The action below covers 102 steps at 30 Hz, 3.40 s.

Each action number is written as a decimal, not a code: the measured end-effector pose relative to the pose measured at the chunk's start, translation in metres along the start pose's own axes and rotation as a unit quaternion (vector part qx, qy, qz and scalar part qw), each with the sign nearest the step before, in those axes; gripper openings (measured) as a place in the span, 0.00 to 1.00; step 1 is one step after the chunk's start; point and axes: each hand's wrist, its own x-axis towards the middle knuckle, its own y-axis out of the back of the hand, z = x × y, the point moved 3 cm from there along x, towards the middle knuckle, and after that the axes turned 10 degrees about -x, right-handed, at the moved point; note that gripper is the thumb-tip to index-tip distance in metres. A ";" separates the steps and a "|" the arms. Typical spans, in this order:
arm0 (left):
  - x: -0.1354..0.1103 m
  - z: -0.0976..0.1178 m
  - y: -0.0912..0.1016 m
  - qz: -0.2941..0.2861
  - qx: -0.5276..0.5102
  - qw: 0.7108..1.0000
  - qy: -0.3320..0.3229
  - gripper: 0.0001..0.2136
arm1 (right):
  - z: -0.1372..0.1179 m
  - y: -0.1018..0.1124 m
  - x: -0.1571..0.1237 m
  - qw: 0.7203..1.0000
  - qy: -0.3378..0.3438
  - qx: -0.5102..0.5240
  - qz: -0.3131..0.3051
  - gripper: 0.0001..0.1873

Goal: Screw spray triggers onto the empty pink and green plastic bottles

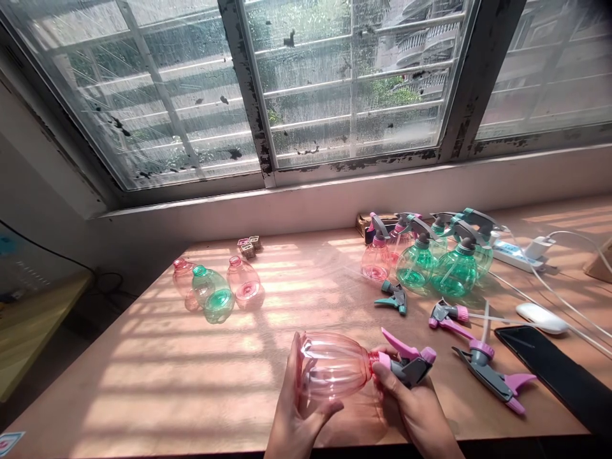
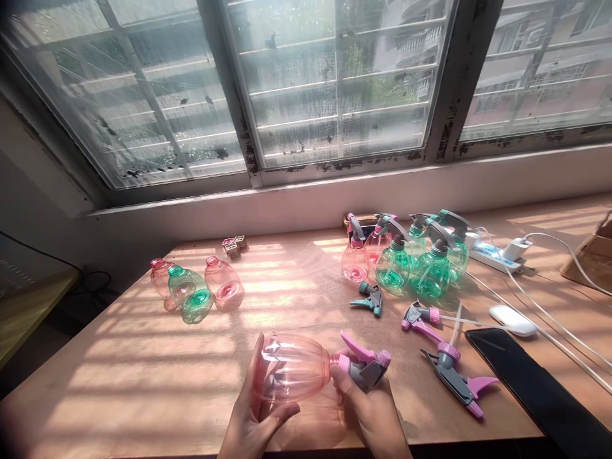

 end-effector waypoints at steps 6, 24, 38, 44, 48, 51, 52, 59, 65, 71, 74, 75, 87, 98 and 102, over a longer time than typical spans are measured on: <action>-0.001 0.002 0.001 -0.013 0.003 0.999 -0.031 0.51 | 0.003 0.000 0.001 1.000 0.003 -0.013 -0.011 0.26; -0.001 -0.004 0.009 -0.009 -0.016 1.000 0.001 0.45 | -0.005 -0.001 -0.004 0.999 -0.018 -0.029 0.013 0.26; -0.002 -0.004 0.011 -0.020 -0.055 0.998 0.001 0.41 | -0.005 -0.003 -0.003 1.000 -0.003 -0.013 -0.016 0.24; -0.001 -0.003 0.005 -0.011 -0.019 1.000 0.000 0.44 | -0.001 -0.002 0.001 0.999 -0.004 0.036 -0.032 0.23; -0.002 -0.001 0.004 -0.011 -0.011 1.000 0.000 0.47 | 0.005 0.001 0.003 0.998 -0.013 0.038 -0.052 0.24; -0.003 0.000 0.008 -0.022 -0.035 0.999 -0.001 0.50 | 0.007 0.002 0.002 0.999 -0.013 0.017 -0.050 0.26; -0.003 0.000 0.009 -0.025 -0.048 0.999 0.002 0.49 | 0.007 0.002 0.002 0.999 -0.012 0.009 -0.047 0.26; -0.003 0.009 0.002 -0.031 -0.038 0.999 -0.011 0.44 | 0.006 0.001 0.003 0.998 -0.012 0.037 -0.051 0.25; -0.004 0.007 0.001 -0.018 -0.044 0.999 -0.025 0.49 | 0.002 -0.001 0.000 0.999 -0.008 0.006 -0.041 0.26; -0.002 0.000 0.005 -0.007 -0.039 0.999 -0.015 0.44 | 0.006 0.001 0.002 0.999 -0.005 0.011 -0.053 0.25; -0.003 -0.002 0.002 -0.001 -0.037 0.999 -0.004 0.43 | 0.010 0.003 0.005 0.996 -0.001 0.043 -0.073 0.24; -0.003 -0.001 0.001 -0.002 -0.038 0.999 -0.005 0.42 | 0.011 0.003 0.005 0.996 0.000 0.045 -0.076 0.23; -0.002 0.000 0.003 0.001 -0.017 1.000 -0.008 0.44 | 0.010 0.004 0.004 0.995 0.008 0.014 -0.097 0.22; -0.002 0.002 0.006 -0.019 -0.037 0.999 -0.021 0.44 | 0.011 0.003 0.002 0.998 -0.016 0.026 -0.062 0.23; -0.003 0.003 0.001 0.011 -0.013 1.000 -0.006 0.46 | 0.004 0.002 0.000 0.998 -0.005 0.021 -0.062 0.22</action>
